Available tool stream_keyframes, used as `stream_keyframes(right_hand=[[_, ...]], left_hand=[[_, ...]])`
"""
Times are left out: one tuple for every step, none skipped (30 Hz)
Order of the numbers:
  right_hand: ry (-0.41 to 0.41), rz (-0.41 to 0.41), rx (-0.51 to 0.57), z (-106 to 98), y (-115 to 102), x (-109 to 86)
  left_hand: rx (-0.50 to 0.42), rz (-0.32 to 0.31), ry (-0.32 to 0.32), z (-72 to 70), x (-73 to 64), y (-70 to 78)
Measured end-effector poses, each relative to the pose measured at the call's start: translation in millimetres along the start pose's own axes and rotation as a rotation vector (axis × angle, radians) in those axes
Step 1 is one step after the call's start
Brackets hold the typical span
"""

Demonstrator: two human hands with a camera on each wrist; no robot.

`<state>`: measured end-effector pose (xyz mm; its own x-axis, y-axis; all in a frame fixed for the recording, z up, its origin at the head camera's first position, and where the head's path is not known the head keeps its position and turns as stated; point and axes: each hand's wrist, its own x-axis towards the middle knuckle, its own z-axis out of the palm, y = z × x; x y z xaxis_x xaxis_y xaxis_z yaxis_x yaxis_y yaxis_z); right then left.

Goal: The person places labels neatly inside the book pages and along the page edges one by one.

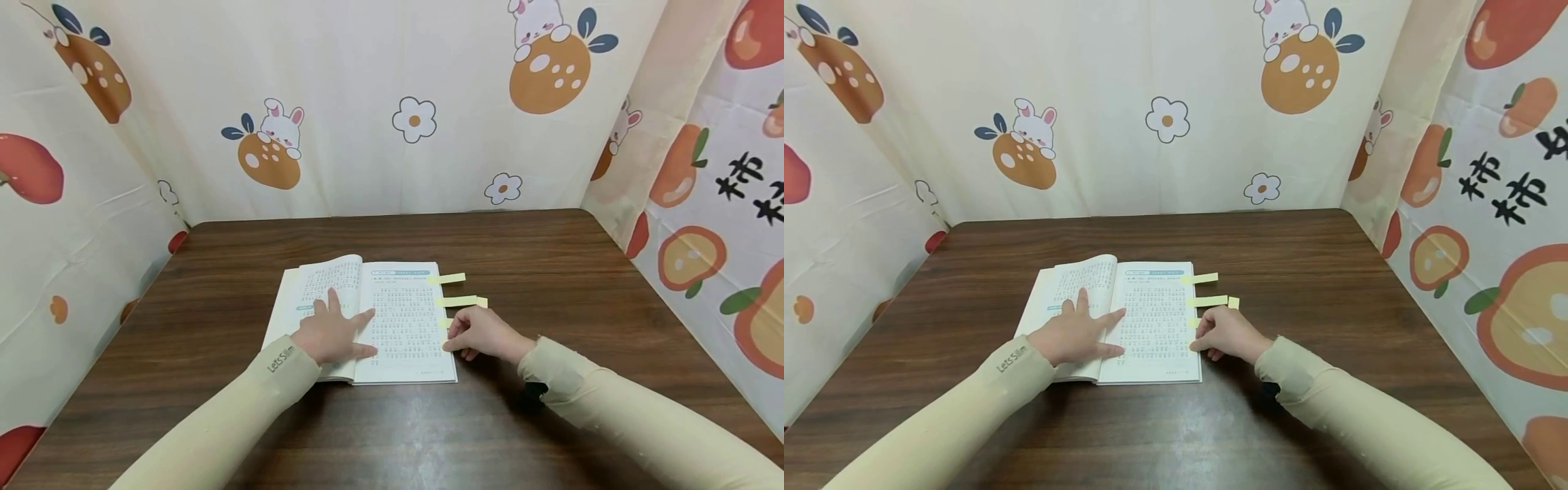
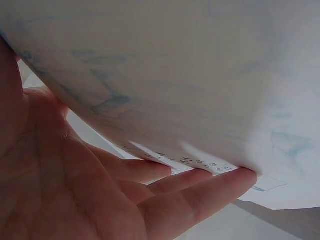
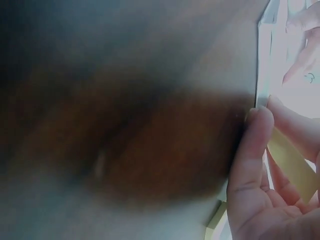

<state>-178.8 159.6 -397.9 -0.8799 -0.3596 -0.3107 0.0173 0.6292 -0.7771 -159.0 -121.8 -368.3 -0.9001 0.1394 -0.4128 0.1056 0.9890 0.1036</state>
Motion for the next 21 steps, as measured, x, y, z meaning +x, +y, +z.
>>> stream_keyframes(right_hand=[[0.003,-0.003,0.0,0.1,0.3,-0.8],[0.009,-0.005,-0.003,0.1,0.5,-1.9],[0.014,-0.008,-0.009,0.2,0.6,-3.3],[0.022,-0.014,-0.02,0.5,0.6,-4.9],[0.031,-0.023,-0.039,0.6,0.6,-6.6],[0.044,-0.039,-0.07,0.7,0.3,-8.5],[0.058,-0.063,-0.112,0.9,0.0,-10.3],[0.076,-0.084,-0.156,1.3,-0.8,-12.1],[0.096,-0.111,-0.206,1.8,-1.6,-13.8],[0.117,-0.137,-0.257,2.3,-2.6,-15.4],[0.138,-0.162,-0.306,3.0,-3.5,-17.0],[0.16,-0.193,-0.356,3.6,-4.4,-18.5],[0.181,-0.224,-0.402,4.4,-5.0,-20.1],[0.201,-0.253,-0.437,5.6,-5.8,-21.7],[0.222,-0.288,-0.477,6.7,-6.4,-23.4],[0.244,-0.327,-0.516,7.9,-6.7,-25.2],[0.267,-0.374,-0.555,9.1,-6.6,-26.9],[0.29,-0.421,-0.594,10.4,-6.3,-28.5],[0.309,-0.464,-0.626,11.9,-6.1,-29.9],[0.324,-0.506,-0.65,13.4,-6.2,-31.2],[0.336,-0.546,-0.672,14.6,-6.2,-32.3]], left_hand=[[-0.001,0.0,0.0,-0.1,-0.1,0.1],[-0.002,-0.001,0.0,-0.2,-0.2,0.1],[-0.002,0.0,0.001,-0.2,-0.3,0.1],[-0.002,0.0,0.003,-0.1,-0.4,0.1],[-0.005,0.001,0.005,0.0,-0.6,-0.1],[-0.008,0.0,0.006,0.3,-0.6,-0.3],[-0.011,0.0,0.008,0.3,-1.0,-0.5],[-0.012,0.0,0.011,0.4,-1.3,-0.9],[-0.013,0.002,0.014,0.2,-2.1,-1.1],[-0.014,0.002,0.016,0.1,-2.8,-1.5],[-0.015,0.005,0.019,0.1,-3.4,-2.0],[-0.012,0.009,0.022,0.0,-4.0,-2.4],[-0.009,0.014,0.025,-0.2,-4.6,-2.7],[-0.005,0.02,0.029,-0.1,-5.1,-3.2],[-0.003,0.026,0.033,-0.5,-5.8,-3.4],[0.0,0.032,0.038,-0.5,-6.0,-3.8],[0.002,0.04,0.043,-0.8,-6.4,-4.0],[0.002,0.045,0.047,-1.2,-6.9,-4.0],[0.001,0.049,0.053,-1.5,-7.3,-4.0],[0.0,0.051,0.058,-1.8,-7.7,-4.1],[-0.003,0.052,0.062,-2.1,-7.9,-4.2]])
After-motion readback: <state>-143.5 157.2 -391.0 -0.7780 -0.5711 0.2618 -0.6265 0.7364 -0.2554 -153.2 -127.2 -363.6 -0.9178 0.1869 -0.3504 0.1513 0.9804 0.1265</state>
